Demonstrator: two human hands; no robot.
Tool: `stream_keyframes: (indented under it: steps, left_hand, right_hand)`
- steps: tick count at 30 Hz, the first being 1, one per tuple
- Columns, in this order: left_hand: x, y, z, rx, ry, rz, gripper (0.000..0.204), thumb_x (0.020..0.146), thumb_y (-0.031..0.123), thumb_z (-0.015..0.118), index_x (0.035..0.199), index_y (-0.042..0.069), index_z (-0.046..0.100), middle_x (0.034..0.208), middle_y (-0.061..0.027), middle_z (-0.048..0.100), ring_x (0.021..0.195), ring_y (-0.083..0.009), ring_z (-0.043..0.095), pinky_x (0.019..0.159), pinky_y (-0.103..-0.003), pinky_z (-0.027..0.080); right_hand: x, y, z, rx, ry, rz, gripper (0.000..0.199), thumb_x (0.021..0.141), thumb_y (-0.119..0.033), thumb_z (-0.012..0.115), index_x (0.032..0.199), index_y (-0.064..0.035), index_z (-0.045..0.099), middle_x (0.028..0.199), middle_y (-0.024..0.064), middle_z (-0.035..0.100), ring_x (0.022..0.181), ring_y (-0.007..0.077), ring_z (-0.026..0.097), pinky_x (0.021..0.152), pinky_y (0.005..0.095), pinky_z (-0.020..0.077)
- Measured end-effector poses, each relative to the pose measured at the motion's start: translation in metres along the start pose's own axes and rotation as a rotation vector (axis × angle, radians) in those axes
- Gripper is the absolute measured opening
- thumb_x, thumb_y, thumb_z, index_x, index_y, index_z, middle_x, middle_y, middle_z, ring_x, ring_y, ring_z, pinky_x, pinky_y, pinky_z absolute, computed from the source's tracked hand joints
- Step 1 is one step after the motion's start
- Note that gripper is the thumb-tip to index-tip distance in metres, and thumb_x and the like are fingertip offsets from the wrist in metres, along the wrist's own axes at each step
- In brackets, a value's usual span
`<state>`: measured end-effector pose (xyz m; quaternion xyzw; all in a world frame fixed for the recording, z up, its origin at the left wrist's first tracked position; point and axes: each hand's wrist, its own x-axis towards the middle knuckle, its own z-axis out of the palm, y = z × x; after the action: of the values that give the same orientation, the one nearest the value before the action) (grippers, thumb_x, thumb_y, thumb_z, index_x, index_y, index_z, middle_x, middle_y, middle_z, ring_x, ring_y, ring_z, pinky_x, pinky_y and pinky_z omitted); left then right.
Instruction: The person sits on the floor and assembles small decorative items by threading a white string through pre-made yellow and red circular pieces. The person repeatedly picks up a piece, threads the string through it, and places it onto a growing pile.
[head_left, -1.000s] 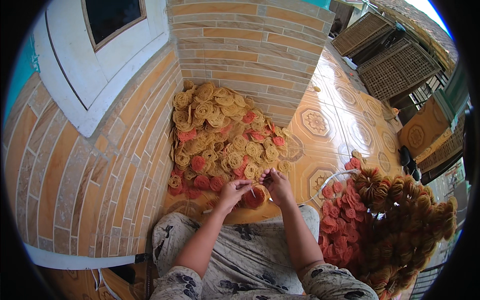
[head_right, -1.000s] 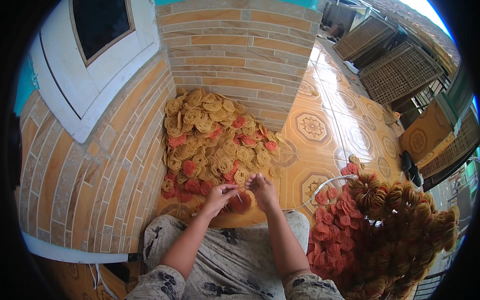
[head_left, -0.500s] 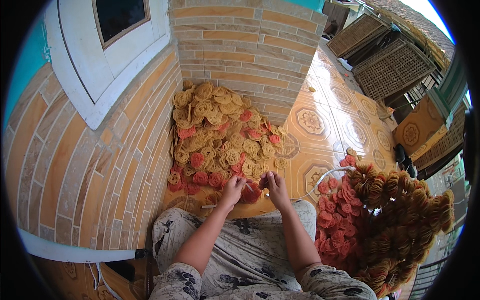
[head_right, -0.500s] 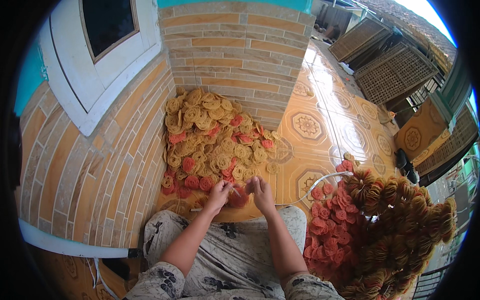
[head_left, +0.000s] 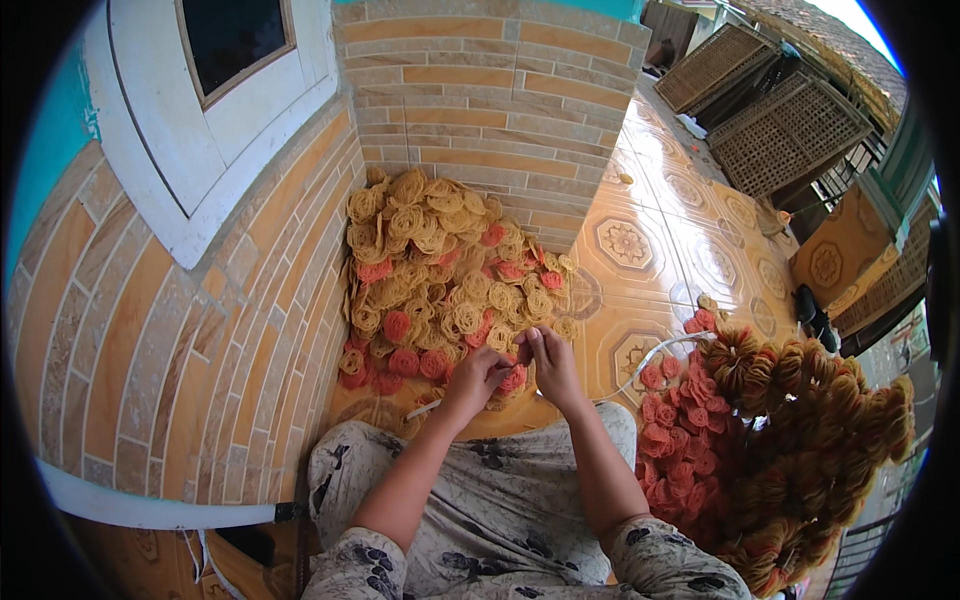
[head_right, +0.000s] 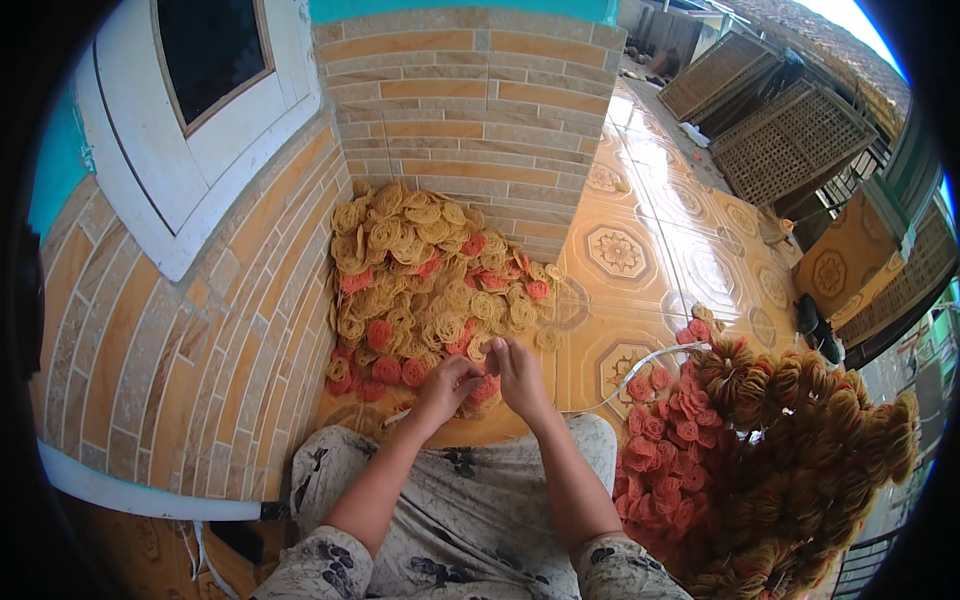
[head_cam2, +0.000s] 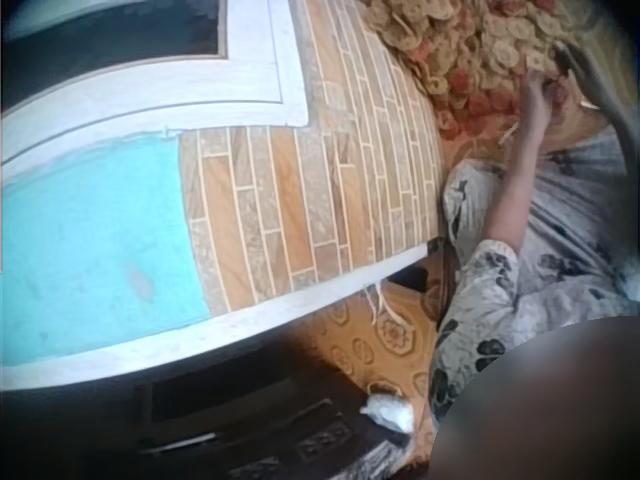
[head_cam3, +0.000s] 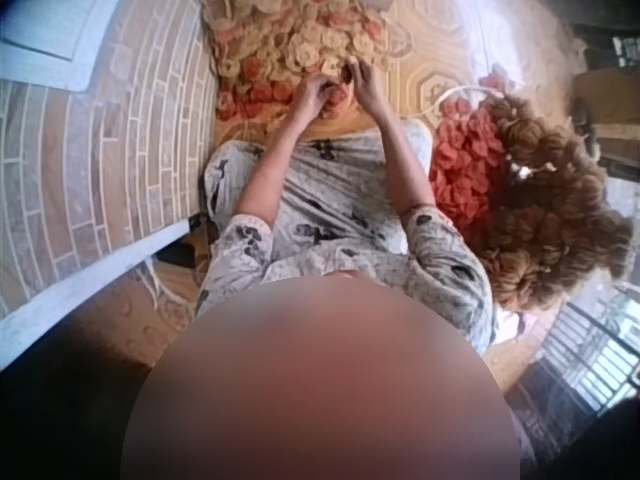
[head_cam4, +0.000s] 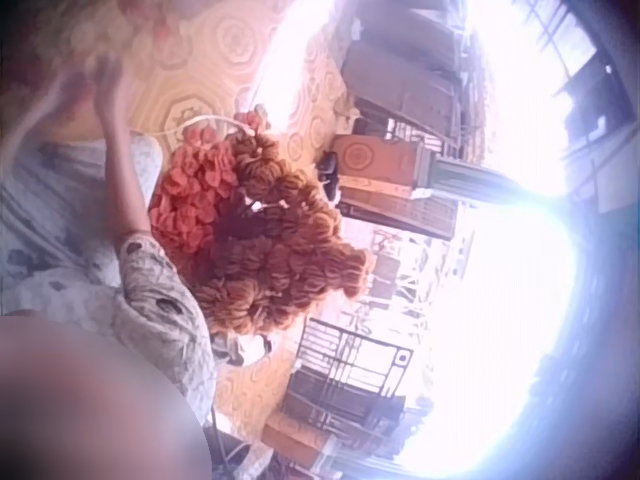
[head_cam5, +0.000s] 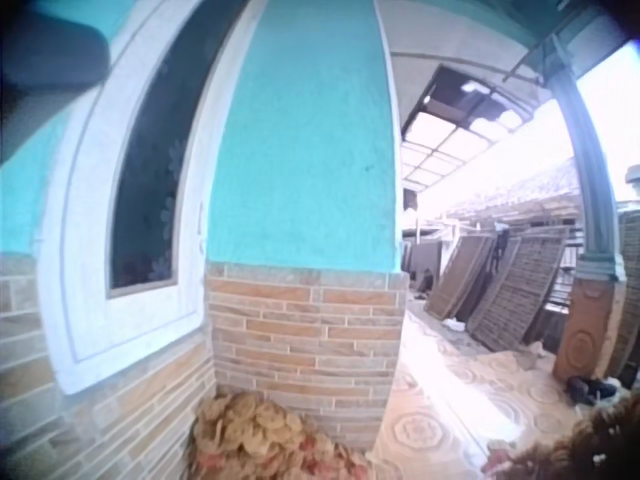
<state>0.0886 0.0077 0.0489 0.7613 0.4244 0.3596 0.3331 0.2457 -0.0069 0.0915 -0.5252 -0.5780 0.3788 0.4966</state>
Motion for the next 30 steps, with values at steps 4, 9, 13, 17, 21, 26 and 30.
stream_keyframes:
  steps: [4, 9, 13, 17, 21, 26, 30]
  left_hand:
    - [-0.003, 0.001, -0.019, 0.100, 0.033, -0.015, 0.015, 0.086, 0.006, 0.063, 0.100, 0.005, 0.058, 0.101, -0.0074, 0.060, 0.087, -0.0255, 0.063, 0.068, -0.036, 0.051]
    - [-0.001, 0.015, -0.055, 0.026, -0.020, -0.227, 0.011, 0.093, 0.012, 0.059, 0.095, 0.002, 0.055, 0.090, -0.0061, 0.066, 0.084, -0.0120, 0.062, 0.072, -0.027, 0.048]
    - [-0.002, 0.046, -0.094, -0.368, 0.146, -0.058, 0.018, 0.097, 0.018, 0.056, 0.090, 0.001, 0.055, 0.088, -0.0045, 0.066, 0.083, -0.0087, 0.058, 0.077, -0.026, 0.047]
    - [0.006, 0.074, -0.125, -0.441, 0.275, 0.010, 0.019, 0.097, 0.022, 0.056, 0.090, 0.003, 0.057, 0.086, -0.0023, 0.063, 0.082, -0.0082, 0.056, 0.079, -0.025, 0.045]
    - [0.017, 0.063, -0.128, -0.495, 0.274, 0.005, 0.017, 0.097, 0.020, 0.055, 0.092, 0.004, 0.057, 0.088, -0.0030, 0.063, 0.080, -0.0072, 0.055, 0.072, -0.024, 0.045]
    - [0.018, -0.001, -0.130, -0.475, 0.503, -0.341, 0.018, 0.098, 0.016, 0.052, 0.091, 0.001, 0.056, 0.088, -0.0050, 0.064, 0.079, -0.0093, 0.058, 0.077, -0.025, 0.046]
    - [0.000, -0.047, -0.113, -0.435, 0.527, -0.578, 0.020, 0.099, 0.019, 0.052, 0.091, 0.001, 0.055, 0.087, -0.0060, 0.064, 0.076, -0.0115, 0.057, 0.074, -0.027, 0.046]
  right_hand:
    - [0.015, -0.017, 0.014, -0.064, -0.078, -0.019, 0.029, 0.103, -0.022, 0.042, 0.094, 0.0006, 0.058, 0.069, 0.0016, 0.054, 0.064, 0.0091, 0.050, 0.061, 0.0246, 0.0429]
    - [0.028, -0.029, 0.021, 0.199, -0.005, -0.078, 0.027, 0.101, -0.026, 0.045, 0.111, -0.0015, 0.053, 0.099, 0.0036, 0.056, 0.087, 0.0107, 0.051, 0.078, 0.0268, 0.0429]
    - [0.022, -0.026, 0.009, 0.269, -0.249, -0.036, 0.047, 0.095, -0.032, 0.057, 0.131, -0.0045, 0.043, 0.128, 0.0092, 0.051, 0.117, 0.0210, 0.048, 0.099, 0.0348, 0.0390]
    - [0.008, -0.023, 0.024, 0.113, -0.410, -0.148, 0.079, 0.079, -0.037, 0.076, 0.142, -0.0105, 0.036, 0.144, 0.0157, 0.038, 0.136, 0.0287, 0.033, 0.111, 0.0410, 0.0282]
    - [0.011, -0.016, 0.053, 0.235, -0.379, -0.130, 0.077, 0.075, -0.033, 0.080, 0.135, -0.0037, 0.041, 0.130, 0.0139, 0.051, 0.121, 0.0239, 0.049, 0.103, 0.0358, 0.0388]
    - [0.035, 0.027, 0.045, 0.114, -0.642, 0.312, 0.057, 0.085, -0.038, 0.071, 0.122, 0.0001, 0.051, 0.102, 0.0088, 0.064, 0.087, 0.0157, 0.061, 0.081, 0.0286, 0.0488]
    - [0.019, 0.071, 0.042, -0.067, -0.609, 0.314, 0.056, 0.088, -0.045, 0.064, 0.120, -0.0004, 0.054, 0.104, 0.0082, 0.062, 0.094, 0.0162, 0.057, 0.085, 0.0288, 0.0465]
